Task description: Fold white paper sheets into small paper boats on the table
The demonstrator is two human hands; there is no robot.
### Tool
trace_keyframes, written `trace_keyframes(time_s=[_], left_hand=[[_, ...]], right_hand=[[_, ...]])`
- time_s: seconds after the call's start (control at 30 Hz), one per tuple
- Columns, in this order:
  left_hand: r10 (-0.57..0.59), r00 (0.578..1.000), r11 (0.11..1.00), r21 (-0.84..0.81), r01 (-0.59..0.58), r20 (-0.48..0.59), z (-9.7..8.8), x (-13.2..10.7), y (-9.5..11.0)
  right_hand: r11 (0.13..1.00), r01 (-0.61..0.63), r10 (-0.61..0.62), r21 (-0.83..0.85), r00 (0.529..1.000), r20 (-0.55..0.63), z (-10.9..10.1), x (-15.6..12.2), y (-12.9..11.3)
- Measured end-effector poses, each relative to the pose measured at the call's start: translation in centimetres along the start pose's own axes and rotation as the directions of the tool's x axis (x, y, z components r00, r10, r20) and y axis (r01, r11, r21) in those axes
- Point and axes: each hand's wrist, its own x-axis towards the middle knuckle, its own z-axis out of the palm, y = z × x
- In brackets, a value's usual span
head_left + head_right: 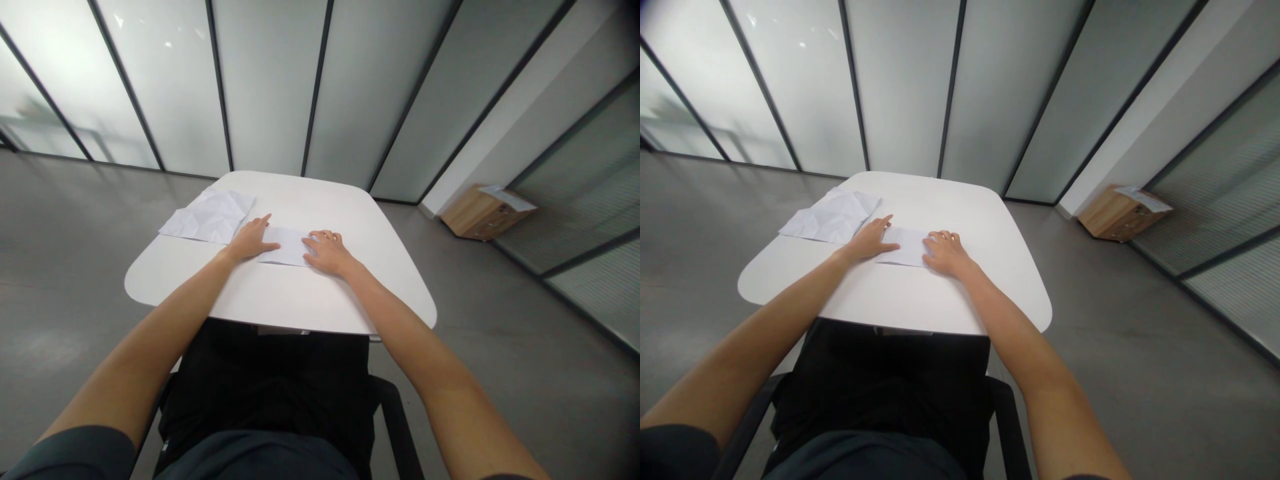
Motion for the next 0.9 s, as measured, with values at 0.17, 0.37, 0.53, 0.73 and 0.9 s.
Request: trace_keyframes(time_s=[0.17, 0.37, 0.53, 0.73, 0.9], left_hand=[[0.058, 0.998, 0.993, -0.101, -0.061, -0.036, -0.1, -0.2, 0.1], [0.051, 0.993, 0.963, -0.257, -0.077, -0.105, -0.2, -0.1, 0.4], [0.010, 0.993, 0.952, -0.302, -0.045, -0.118, -0.2, 0.0, 0.7], [-0.033, 0.999, 0.943, -0.333, 0.024, -0.020, -0.8, -0.4, 1.0], [0.050, 0.998, 0.941, -0.337, -0.035, 0.038, -1.5, -0.9, 1.7]], right_hand=[[0.988, 0.144, -0.145, 0.064, 0.989, 0.022, 0.8, 0.8, -0.3], [0.982, 0.151, -0.159, 0.111, 0.985, 0.062, 1.9, 1.3, -0.2], [0.981, 0.150, -0.158, 0.126, 0.986, 0.054, 1.9, 1.3, -0.1], [0.979, 0.155, -0.162, 0.132, 0.986, 0.043, 1.9, 1.4, 0.0], [0.978, 0.161, -0.170, 0.136, 0.984, 0.055, 1.8, 1.5, 0.0]])
